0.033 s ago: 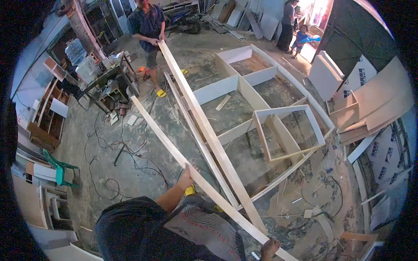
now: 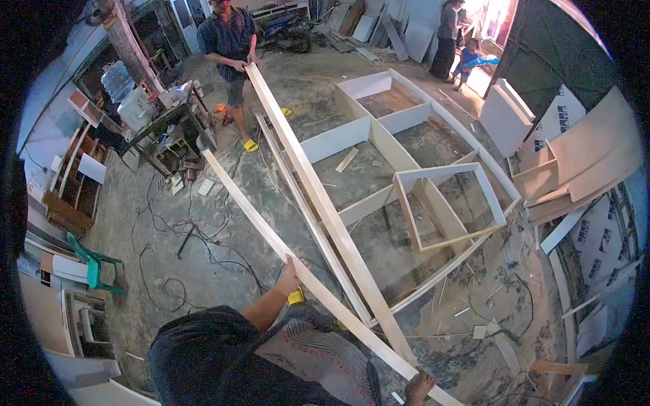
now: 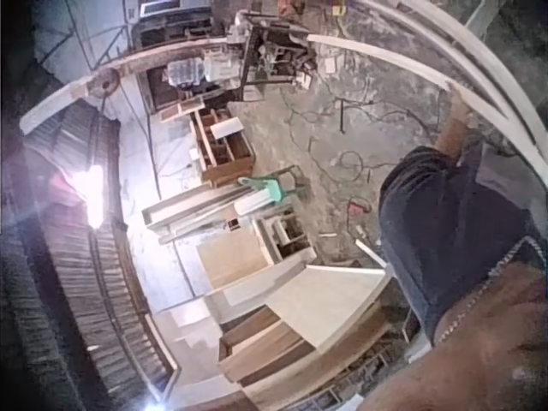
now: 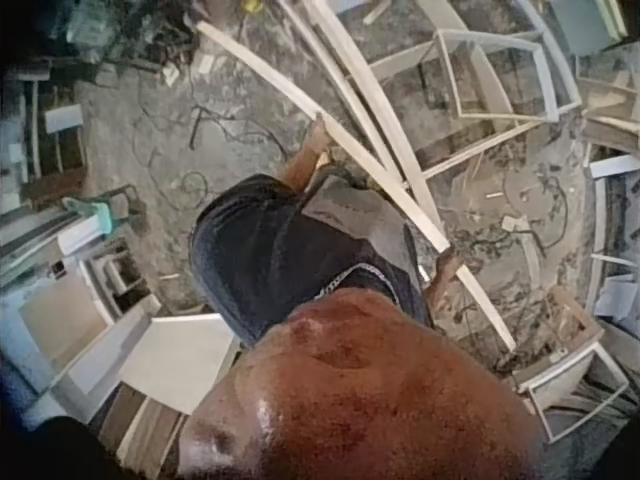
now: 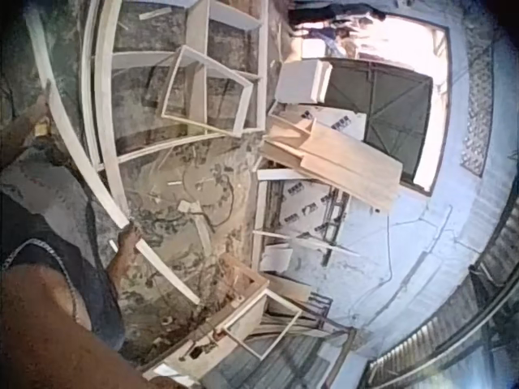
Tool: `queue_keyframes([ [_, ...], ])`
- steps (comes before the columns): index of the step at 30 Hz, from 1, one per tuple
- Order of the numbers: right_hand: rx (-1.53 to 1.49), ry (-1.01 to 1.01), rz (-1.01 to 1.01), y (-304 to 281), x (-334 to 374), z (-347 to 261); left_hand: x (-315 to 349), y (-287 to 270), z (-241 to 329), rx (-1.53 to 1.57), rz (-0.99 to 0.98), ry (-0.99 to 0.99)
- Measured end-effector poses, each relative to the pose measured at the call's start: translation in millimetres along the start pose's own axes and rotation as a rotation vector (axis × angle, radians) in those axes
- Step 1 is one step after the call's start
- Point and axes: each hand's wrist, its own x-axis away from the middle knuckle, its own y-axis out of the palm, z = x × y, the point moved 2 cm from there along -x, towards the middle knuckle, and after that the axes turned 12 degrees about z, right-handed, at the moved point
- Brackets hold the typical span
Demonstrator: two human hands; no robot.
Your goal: The person carries wooden strips across the room and places them on a wooden board. The person then pours glue from a bottle onto the wooden strip and spreads it with an applicator card.
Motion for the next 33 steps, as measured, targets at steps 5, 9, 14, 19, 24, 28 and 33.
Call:
queue_keyframes([
  [5,-0.071,-0.078,-0.031,16,-3,0,-8,-18,13,-0.076,0.038,0.087],
  [9,-0.072,-0.082,0.011,29,6,7,-19,-32,3,-0.055,0.039,0.055],
  [14,-0.04,-0.048,-0.098,27,7,2,-39,-59,5,-0.07,-0.057,0.043],
  [19,-0.038,-0.073,-0.07,15,10,-11,-39,-67,6,-0.044,-0.099,0.087],
  [24,0.013,-0.061,-0.111,19,7,-10,-42,-78,7,0.007,-0.104,0.069],
  [28,-0.051,-0.122,-0.067,20,5,-2,-41,-81,4,-0.026,-0.068,0.063],
  [33,-0.046,-0.122,-0.084,10,8,-13,-38,-84,6,-0.085,-0.077,0.144],
])
